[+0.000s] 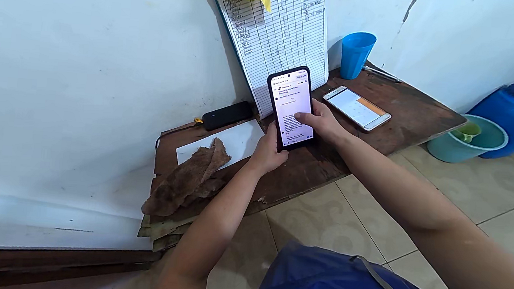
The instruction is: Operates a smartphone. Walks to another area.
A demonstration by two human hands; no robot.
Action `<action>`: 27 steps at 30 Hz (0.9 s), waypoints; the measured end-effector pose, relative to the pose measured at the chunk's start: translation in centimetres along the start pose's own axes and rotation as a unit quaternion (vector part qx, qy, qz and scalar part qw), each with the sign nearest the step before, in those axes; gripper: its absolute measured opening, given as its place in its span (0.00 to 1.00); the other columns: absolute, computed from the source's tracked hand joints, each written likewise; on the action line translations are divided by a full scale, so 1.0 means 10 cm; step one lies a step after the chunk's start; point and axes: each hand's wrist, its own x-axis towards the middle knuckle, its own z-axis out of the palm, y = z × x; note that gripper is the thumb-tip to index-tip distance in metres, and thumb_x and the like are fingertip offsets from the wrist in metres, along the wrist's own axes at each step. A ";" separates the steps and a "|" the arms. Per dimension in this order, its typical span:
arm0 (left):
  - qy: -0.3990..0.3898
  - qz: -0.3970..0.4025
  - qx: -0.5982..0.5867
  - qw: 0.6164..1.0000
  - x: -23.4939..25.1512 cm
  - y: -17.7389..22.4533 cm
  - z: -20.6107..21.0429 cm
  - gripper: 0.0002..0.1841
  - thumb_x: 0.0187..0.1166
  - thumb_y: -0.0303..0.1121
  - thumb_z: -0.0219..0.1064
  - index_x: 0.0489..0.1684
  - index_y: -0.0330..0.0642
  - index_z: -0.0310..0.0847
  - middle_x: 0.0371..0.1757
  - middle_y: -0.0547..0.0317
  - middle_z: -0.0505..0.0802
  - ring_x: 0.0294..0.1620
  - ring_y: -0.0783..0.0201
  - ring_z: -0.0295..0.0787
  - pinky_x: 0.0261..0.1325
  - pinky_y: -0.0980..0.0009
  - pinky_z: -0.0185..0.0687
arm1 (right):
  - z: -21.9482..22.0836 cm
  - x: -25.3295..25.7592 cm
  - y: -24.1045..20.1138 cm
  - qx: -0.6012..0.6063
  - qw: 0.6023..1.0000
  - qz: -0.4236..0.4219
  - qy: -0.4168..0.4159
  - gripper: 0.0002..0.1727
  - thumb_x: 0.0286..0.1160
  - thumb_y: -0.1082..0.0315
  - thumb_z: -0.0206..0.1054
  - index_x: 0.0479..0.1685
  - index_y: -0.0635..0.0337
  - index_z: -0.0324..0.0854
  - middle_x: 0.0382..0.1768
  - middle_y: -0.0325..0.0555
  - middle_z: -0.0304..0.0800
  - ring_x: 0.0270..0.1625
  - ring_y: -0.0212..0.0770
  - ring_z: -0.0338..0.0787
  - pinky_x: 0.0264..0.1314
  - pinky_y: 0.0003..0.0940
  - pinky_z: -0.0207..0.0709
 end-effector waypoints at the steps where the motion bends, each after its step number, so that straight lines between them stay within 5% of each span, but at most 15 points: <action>1: 0.001 0.011 0.004 1.000 0.00 -0.01 0.01 0.44 0.61 0.11 0.66 0.85 0.29 0.49 0.61 0.37 0.88 0.57 0.54 0.91 0.57 0.57 0.88 | 0.01 -0.01 0.00 -0.002 1.000 -0.002 0.010 0.22 0.72 0.67 0.66 0.65 0.64 0.74 0.43 0.37 0.91 0.43 0.23 0.91 0.52 0.23 0.87; 15: 0.018 0.049 0.089 0.995 -0.02 0.03 0.06 0.40 0.64 0.16 0.68 0.82 0.23 0.53 0.56 0.36 0.89 0.52 0.54 0.90 0.56 0.60 0.84 | 0.03 -0.01 0.03 0.010 0.999 -0.022 0.035 0.26 0.63 0.60 0.71 0.62 0.60 0.74 0.42 0.32 0.91 0.43 0.21 0.91 0.52 0.23 0.87; 27: 0.021 0.062 0.089 0.994 -0.02 0.02 0.05 0.42 0.63 0.16 0.70 0.83 0.23 0.53 0.57 0.34 0.89 0.55 0.50 0.91 0.59 0.55 0.85 | 0.05 -0.02 0.01 -0.015 0.998 -0.023 0.049 0.27 0.65 0.64 0.74 0.64 0.64 0.75 0.44 0.37 0.91 0.44 0.23 0.91 0.53 0.24 0.87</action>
